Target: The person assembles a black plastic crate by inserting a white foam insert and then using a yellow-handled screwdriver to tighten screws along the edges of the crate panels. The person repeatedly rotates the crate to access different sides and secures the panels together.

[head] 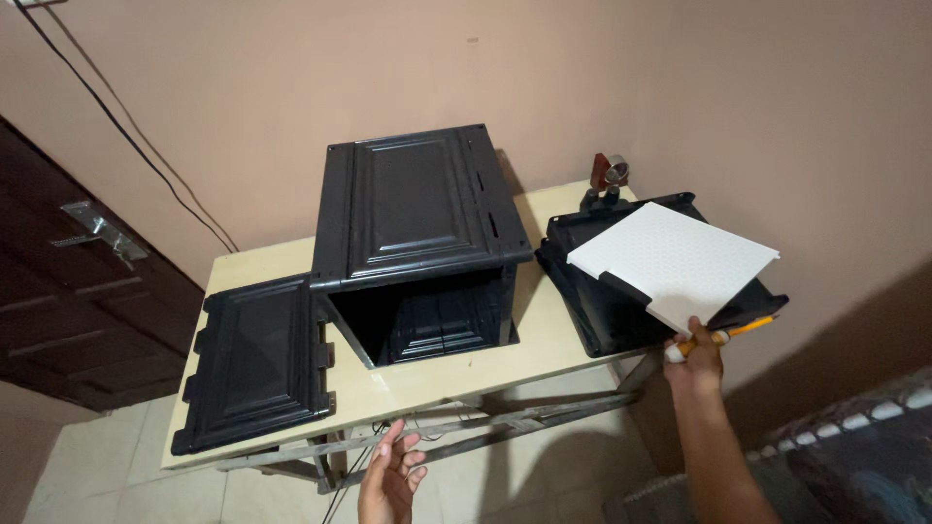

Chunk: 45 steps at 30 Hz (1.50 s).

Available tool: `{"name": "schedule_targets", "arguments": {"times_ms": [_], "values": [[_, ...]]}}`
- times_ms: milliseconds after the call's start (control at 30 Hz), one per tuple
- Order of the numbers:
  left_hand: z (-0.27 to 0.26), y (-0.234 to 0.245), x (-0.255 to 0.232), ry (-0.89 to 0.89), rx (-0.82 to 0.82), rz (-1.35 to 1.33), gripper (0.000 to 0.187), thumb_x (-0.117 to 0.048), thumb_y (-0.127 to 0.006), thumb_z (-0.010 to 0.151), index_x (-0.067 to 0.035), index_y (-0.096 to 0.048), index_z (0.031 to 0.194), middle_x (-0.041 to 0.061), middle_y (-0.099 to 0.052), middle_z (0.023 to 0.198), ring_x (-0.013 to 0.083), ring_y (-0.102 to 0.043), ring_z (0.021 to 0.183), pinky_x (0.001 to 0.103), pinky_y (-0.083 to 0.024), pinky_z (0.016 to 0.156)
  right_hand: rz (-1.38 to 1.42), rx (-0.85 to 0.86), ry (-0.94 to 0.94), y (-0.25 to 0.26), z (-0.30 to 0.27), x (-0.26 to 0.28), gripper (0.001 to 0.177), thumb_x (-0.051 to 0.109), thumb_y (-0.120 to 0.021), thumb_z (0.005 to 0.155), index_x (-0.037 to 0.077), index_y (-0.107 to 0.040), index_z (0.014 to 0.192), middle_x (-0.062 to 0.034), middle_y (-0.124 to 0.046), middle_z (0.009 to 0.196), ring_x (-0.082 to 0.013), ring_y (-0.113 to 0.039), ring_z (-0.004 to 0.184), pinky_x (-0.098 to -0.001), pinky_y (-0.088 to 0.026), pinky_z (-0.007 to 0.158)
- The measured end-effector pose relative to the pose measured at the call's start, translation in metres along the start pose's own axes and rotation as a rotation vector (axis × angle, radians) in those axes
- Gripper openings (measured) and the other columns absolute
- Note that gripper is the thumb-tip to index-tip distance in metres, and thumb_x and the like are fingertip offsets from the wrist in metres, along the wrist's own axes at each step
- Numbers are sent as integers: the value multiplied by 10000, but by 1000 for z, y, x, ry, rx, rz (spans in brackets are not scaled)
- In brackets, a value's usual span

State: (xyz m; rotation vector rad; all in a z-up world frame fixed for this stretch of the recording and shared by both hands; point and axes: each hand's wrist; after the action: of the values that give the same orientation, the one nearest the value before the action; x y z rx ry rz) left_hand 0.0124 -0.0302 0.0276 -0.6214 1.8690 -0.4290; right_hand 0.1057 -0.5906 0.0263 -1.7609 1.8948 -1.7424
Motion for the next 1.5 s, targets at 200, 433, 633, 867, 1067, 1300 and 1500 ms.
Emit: {"name": "schedule_targets", "arguments": {"times_ms": [200,433,633,867,1067,1300,1500], "values": [[7,20,3,-12,-8,-18,606,-392,-554,941,-93,-535,1468,90,-667,1165,178,-631,905,343,-520,779,-149,-113,71,-9,-25,-10,178,147,-755,947,167,-597,1029,14,-614,895,-136,-561,658,-312,-453,562],[2,14,-6,5,-2,-13,608,-390,-559,937,-82,-527,1460,90,-672,1163,170,-631,907,344,-510,788,-364,-323,70,-12,-42,-26,238,135,-842,865,102,-625,959,-26,-649,781,-142,-540,534,-315,-435,477],[-16,-4,-23,7,57,3,567,-320,-576,942,-61,-537,1444,108,-683,1166,170,-647,909,329,-508,799,-712,-224,242,-21,-47,-33,308,192,-894,857,57,-617,869,-51,-651,756,-134,-538,501,-295,-422,428],[-24,-17,-48,26,45,41,504,-277,-559,976,-27,-566,1414,102,-692,1123,157,-643,886,323,-514,804,-741,-159,375,-9,-83,-47,344,316,-810,1015,48,-602,960,-45,-563,671,-139,-480,478,-299,-360,405],[-13,-22,-71,-12,33,97,466,-253,-571,977,-36,-592,1389,99,-716,1098,143,-640,858,301,-516,783,-652,-140,253,1,-136,-79,294,358,-716,1039,88,-603,1064,-23,-620,816,-121,-546,539,-281,-406,440],[13,-48,-95,-114,79,312,441,-234,-585,964,-58,-620,1367,83,-745,1077,123,-646,871,273,-526,786,-841,-28,105,-35,-214,-97,279,328,-660,1020,56,-657,1078,-71,-701,937,-157,-633,709,-306,-510,588],[40,-72,-113,-251,234,323,432,-226,-615,976,-34,-602,1362,80,-731,1108,126,-650,927,269,-534,823,-717,90,134,-62,-242,-111,279,321,-686,998,57,-693,1088,-77,-699,919,-134,-602,678,-285,-486,576]]}}
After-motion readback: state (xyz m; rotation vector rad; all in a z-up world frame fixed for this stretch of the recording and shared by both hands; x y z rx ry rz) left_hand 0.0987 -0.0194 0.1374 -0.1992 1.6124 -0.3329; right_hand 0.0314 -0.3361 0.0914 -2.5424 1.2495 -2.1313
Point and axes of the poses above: each hand's wrist, its own z-axis towards the middle knuckle, its own y-axis out of the back of the hand, x = y × z
